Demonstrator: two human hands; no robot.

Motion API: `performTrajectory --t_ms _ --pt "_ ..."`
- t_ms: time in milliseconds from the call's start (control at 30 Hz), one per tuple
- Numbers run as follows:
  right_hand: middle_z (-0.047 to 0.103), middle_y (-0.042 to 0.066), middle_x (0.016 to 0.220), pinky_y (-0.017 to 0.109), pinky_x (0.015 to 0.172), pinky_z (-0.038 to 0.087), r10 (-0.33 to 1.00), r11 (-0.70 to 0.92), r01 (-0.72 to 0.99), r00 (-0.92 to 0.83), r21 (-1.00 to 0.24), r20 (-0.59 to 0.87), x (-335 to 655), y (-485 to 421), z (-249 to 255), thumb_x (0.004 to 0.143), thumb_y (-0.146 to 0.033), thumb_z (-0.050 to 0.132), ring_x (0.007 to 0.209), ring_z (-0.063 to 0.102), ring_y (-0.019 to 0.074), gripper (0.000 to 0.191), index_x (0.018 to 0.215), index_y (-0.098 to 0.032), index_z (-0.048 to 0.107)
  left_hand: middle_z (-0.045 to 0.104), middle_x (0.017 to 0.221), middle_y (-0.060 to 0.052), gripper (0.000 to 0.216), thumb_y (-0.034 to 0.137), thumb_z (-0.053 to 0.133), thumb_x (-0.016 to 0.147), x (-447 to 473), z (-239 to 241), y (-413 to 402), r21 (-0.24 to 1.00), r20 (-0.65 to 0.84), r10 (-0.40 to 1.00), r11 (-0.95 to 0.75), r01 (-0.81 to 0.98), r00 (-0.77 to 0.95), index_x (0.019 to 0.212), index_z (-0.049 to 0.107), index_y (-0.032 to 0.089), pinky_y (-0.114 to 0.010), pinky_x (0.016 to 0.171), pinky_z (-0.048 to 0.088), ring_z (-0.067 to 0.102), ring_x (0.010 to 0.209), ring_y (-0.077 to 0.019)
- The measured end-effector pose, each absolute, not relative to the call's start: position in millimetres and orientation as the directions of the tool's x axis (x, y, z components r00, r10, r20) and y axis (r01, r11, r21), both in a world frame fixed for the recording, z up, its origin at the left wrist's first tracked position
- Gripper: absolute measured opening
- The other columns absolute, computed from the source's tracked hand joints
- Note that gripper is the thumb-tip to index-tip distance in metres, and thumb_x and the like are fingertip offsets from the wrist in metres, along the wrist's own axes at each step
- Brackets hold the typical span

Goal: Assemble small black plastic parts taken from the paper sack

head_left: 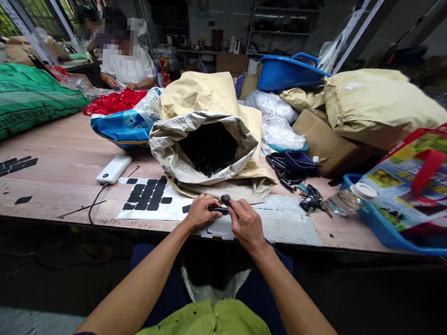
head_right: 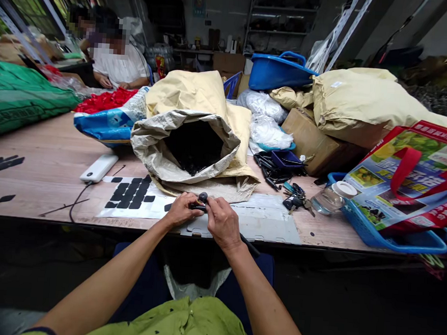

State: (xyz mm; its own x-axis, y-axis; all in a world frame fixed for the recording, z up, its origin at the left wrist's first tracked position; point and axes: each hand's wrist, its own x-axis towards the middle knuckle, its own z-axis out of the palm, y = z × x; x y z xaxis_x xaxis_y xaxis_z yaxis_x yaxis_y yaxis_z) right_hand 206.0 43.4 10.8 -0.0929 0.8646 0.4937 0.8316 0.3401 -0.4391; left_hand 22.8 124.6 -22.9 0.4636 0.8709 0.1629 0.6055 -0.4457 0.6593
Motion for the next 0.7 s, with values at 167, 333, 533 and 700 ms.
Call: performTrajectory --t_ms 167,333,533,700 --pt "0.066 0.006 0.097 0.025 0.084 0.049 0.897 0.299 0.866 -0.113 -0.4 0.427 208 41 13 0.102 -0.026 0.046 0.092 0.063 0.0172 0.03 0.123 -0.024 0.067 0.07 0.09 -0.001 0.018 0.035 0.082 0.075 23 -23 124 0.648 0.167 0.872 -0.449 0.616 0.46 0.09 0.079 0.026 -0.034 0.082 0.039 0.055 0.089 -0.0213" --pt "0.067 0.007 0.099 0.025 0.088 0.048 0.907 0.243 0.881 -0.058 -0.405 0.418 216 37 16 0.103 -0.029 0.043 0.096 0.062 0.0177 0.033 0.126 -0.023 0.066 0.072 0.093 -0.001 0.017 0.034 0.081 0.076 23 -23 124 0.663 0.173 0.87 -0.45 0.598 0.462 0.092 0.079 0.027 -0.035 0.085 0.041 0.057 0.092 -0.0219" --pt "0.067 0.005 0.101 0.024 0.083 0.046 0.916 0.179 0.885 0.01 -0.431 0.401 229 42 10 0.103 -0.031 0.044 0.095 0.062 0.0168 0.031 0.121 -0.025 0.067 0.072 0.092 -0.001 0.019 0.034 0.081 0.076 23 -20 123 0.651 0.166 0.868 -0.452 0.609 0.468 0.093 0.079 0.027 -0.035 0.085 0.042 0.057 0.093 -0.0225" --pt "0.066 0.004 0.102 0.026 0.086 0.044 0.917 0.128 0.912 0.041 -0.39 0.396 246 73 11 0.1 -0.029 0.049 0.1 0.06 0.0179 0.027 0.119 -0.025 0.068 0.071 0.095 -0.001 0.023 0.031 0.08 0.074 23 -15 121 0.64 0.142 0.864 -0.453 0.621 0.484 0.097 0.078 0.026 -0.036 0.087 0.042 0.057 0.095 -0.0233"
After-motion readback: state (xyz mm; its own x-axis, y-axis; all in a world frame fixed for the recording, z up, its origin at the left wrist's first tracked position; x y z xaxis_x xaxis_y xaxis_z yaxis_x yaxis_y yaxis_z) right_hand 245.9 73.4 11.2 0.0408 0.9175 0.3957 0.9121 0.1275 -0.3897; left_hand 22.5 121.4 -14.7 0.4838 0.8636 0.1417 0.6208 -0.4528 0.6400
